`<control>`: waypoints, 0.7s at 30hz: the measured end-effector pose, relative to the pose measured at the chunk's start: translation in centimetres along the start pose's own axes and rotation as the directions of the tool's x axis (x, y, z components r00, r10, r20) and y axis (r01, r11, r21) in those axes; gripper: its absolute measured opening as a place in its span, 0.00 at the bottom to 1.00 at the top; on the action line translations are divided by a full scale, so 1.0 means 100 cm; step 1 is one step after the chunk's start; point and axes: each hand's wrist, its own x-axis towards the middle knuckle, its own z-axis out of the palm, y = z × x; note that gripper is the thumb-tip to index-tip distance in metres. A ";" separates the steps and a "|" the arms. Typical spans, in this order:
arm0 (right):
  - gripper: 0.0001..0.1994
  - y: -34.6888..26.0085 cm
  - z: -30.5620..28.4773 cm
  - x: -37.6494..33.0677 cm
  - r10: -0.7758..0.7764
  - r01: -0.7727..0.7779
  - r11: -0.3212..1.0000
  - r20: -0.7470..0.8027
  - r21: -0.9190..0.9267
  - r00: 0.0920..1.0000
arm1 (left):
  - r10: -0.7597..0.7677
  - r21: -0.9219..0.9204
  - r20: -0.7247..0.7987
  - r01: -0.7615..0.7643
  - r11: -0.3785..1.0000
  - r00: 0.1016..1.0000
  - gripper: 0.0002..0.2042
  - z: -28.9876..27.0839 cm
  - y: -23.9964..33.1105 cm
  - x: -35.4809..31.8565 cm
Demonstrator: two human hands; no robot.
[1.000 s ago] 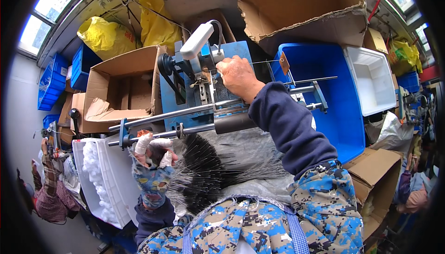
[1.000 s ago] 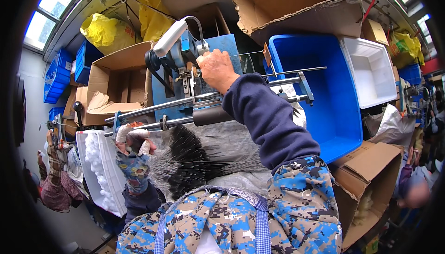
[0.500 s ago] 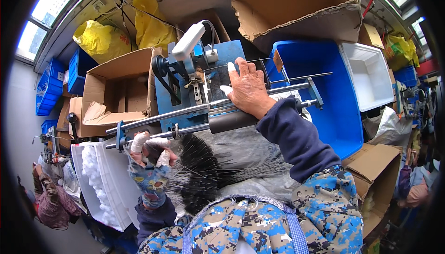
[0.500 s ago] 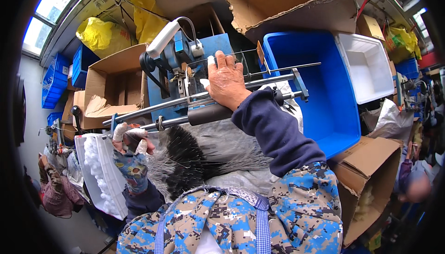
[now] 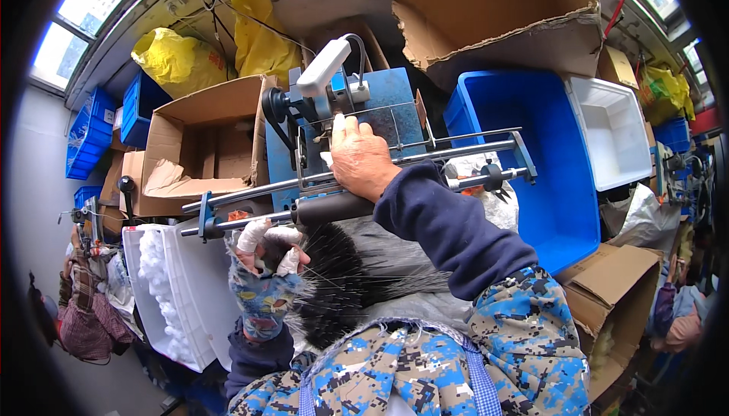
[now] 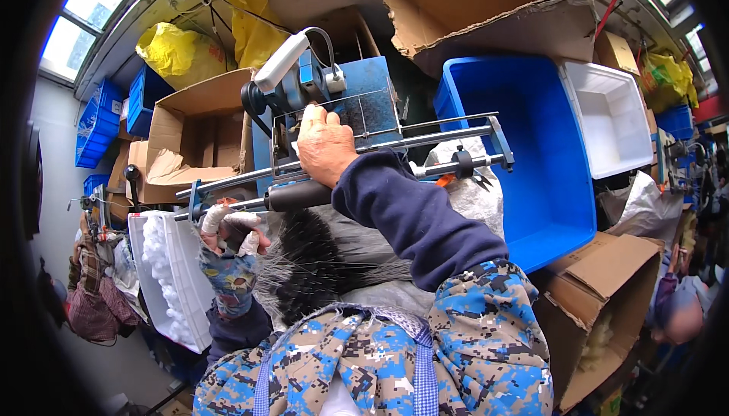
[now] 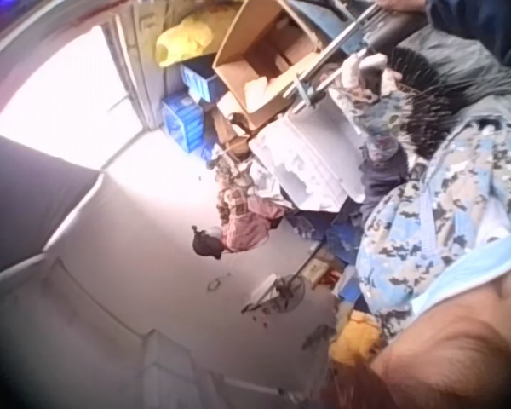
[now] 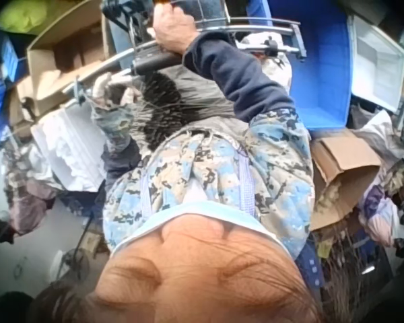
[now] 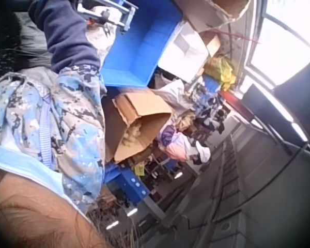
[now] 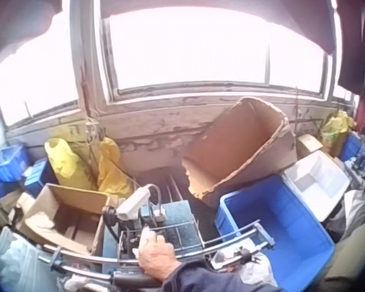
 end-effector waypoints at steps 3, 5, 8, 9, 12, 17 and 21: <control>0.30 0.025 -0.009 -0.005 -0.097 0.106 0.990 0.089 -0.096 0.991 | -0.026 0.014 -0.048 0.026 1.000 0.999 0.25 -0.006 0.004 -0.003; 0.28 0.041 -0.024 -0.011 -0.034 0.049 0.994 0.148 -0.099 0.988 | -0.041 -0.028 -0.113 0.038 0.999 0.993 0.25 -0.019 -0.003 -0.006; 0.21 0.060 -0.049 -0.015 0.002 0.020 0.992 0.169 -0.127 0.986 | -0.047 -0.097 -0.129 0.034 0.995 0.991 0.26 -0.024 -0.012 -0.002; 0.19 0.070 -0.048 -0.013 -0.029 0.035 0.992 0.050 -0.120 0.998 | -0.023 -0.105 -0.120 0.011 0.994 0.993 0.26 -0.022 -0.015 -0.001; 0.10 0.085 -0.055 0.001 0.004 -0.035 0.973 -0.135 -0.229 0.991 | -0.035 -0.119 -0.107 0.022 0.993 0.994 0.27 -0.006 -0.012 0.003; 0.05 0.096 -0.057 0.003 -0.009 0.064 0.950 0.177 -0.307 0.984 | 0.070 -0.035 -0.112 -0.075 0.997 0.991 0.26 -0.005 -0.003 0.012; 0.03 0.067 -0.122 -0.052 -0.147 0.183 0.977 0.273 -0.112 0.951 | 0.051 -0.005 -0.269 -0.055 0.998 0.962 0.24 -0.057 -0.007 0.002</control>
